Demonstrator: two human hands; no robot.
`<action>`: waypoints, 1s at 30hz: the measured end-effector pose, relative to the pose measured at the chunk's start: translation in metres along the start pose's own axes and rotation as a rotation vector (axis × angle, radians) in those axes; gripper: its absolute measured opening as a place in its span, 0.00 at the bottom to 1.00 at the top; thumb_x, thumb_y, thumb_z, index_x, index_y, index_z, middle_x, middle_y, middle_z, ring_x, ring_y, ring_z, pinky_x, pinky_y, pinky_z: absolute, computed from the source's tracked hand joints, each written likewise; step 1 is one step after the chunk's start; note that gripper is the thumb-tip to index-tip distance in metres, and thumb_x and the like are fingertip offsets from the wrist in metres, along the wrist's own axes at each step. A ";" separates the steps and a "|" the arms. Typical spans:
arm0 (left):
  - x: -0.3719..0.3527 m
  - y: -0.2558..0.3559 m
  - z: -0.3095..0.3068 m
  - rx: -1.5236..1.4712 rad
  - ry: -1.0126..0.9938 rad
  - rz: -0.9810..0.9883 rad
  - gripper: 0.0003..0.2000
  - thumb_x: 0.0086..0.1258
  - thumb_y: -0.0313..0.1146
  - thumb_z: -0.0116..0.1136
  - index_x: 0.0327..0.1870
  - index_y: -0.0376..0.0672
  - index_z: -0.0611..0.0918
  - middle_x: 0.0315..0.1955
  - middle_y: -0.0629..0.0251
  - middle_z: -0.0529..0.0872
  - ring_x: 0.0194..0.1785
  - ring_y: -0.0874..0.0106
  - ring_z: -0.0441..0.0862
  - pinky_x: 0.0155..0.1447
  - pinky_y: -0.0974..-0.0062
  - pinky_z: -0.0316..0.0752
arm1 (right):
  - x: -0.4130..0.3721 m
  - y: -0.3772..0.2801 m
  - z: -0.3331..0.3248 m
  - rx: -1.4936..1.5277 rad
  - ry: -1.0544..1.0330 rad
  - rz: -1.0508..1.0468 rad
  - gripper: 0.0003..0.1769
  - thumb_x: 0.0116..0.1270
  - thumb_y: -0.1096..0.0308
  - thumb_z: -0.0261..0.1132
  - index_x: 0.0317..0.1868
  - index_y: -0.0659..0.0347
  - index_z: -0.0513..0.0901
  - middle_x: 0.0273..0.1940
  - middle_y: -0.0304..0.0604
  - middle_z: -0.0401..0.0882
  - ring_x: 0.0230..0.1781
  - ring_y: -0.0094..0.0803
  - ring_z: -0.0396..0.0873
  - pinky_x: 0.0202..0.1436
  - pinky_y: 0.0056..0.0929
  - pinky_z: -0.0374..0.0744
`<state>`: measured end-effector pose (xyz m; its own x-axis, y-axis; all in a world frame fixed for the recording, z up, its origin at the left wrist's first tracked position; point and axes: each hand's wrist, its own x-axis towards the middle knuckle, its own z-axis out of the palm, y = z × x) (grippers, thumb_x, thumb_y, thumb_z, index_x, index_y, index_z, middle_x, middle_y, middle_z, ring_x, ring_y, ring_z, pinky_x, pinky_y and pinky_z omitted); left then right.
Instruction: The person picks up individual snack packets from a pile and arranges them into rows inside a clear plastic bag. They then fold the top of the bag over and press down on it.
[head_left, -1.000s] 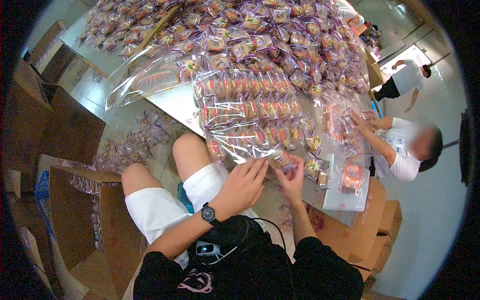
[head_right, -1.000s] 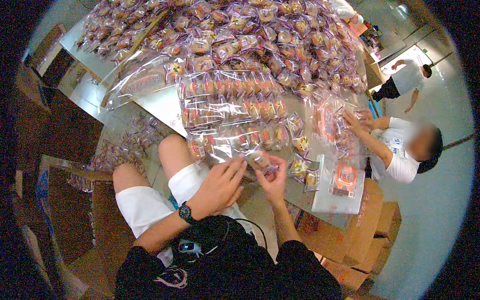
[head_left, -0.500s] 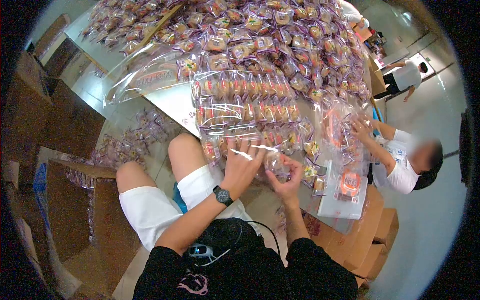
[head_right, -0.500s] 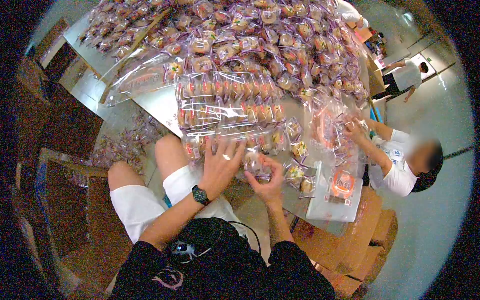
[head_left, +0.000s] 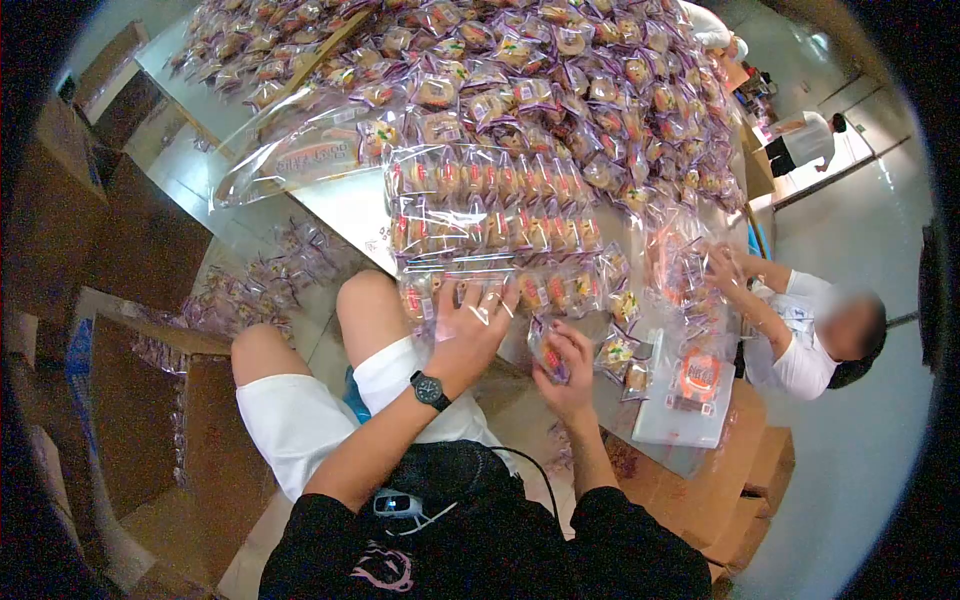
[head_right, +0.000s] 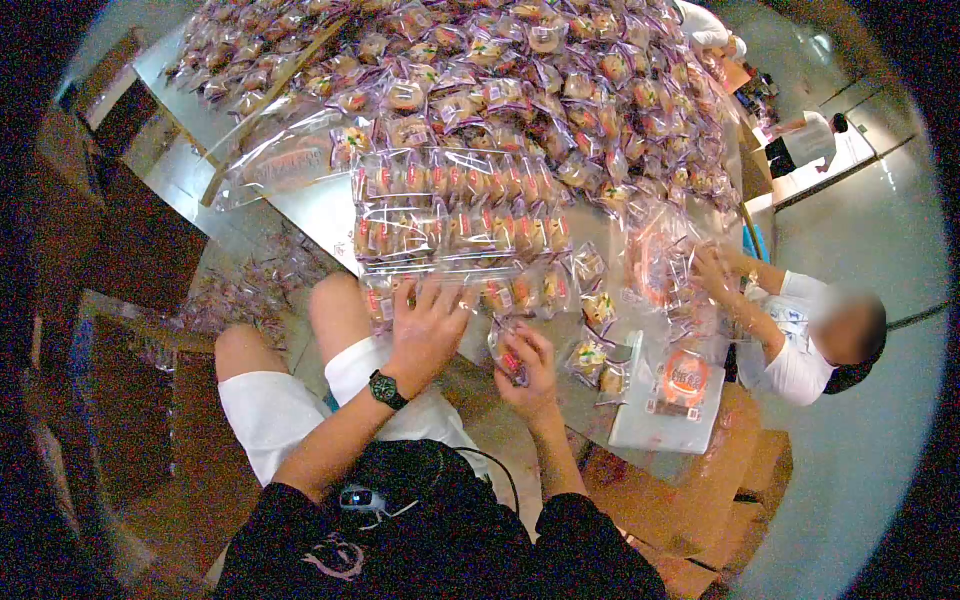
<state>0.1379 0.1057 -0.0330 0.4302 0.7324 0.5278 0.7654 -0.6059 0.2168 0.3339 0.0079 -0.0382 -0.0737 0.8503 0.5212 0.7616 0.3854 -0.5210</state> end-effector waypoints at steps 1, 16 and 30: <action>0.000 0.000 0.000 0.014 -0.018 0.001 0.19 0.65 0.34 0.64 0.58 0.51 0.86 0.56 0.67 0.86 0.67 0.63 0.78 0.70 0.47 0.63 | -0.003 0.003 0.000 0.014 -0.022 0.019 0.39 0.48 0.78 0.76 0.65 0.53 0.78 0.68 0.56 0.73 0.66 0.55 0.77 0.65 0.48 0.80; -0.002 -0.003 0.000 -0.023 0.025 -0.012 0.20 0.63 0.33 0.66 0.58 0.52 0.87 0.56 0.67 0.87 0.63 0.63 0.81 0.72 0.42 0.61 | 0.002 -0.021 -0.001 0.012 -0.164 0.580 0.36 0.59 0.64 0.79 0.68 0.59 0.77 0.60 0.58 0.75 0.54 0.54 0.78 0.58 0.45 0.81; 0.002 -0.004 -0.007 -0.102 0.002 -0.028 0.21 0.63 0.37 0.70 0.59 0.51 0.85 0.52 0.68 0.88 0.57 0.65 0.82 0.73 0.44 0.62 | 0.005 0.003 0.025 -0.218 0.076 0.165 0.35 0.57 0.74 0.76 0.67 0.60 0.78 0.63 0.58 0.72 0.56 0.54 0.79 0.61 0.45 0.80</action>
<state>0.1327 0.1077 -0.0271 0.4078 0.7490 0.5222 0.7244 -0.6135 0.3143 0.3200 0.0220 -0.0543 0.1044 0.8627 0.4948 0.8803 0.1513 -0.4496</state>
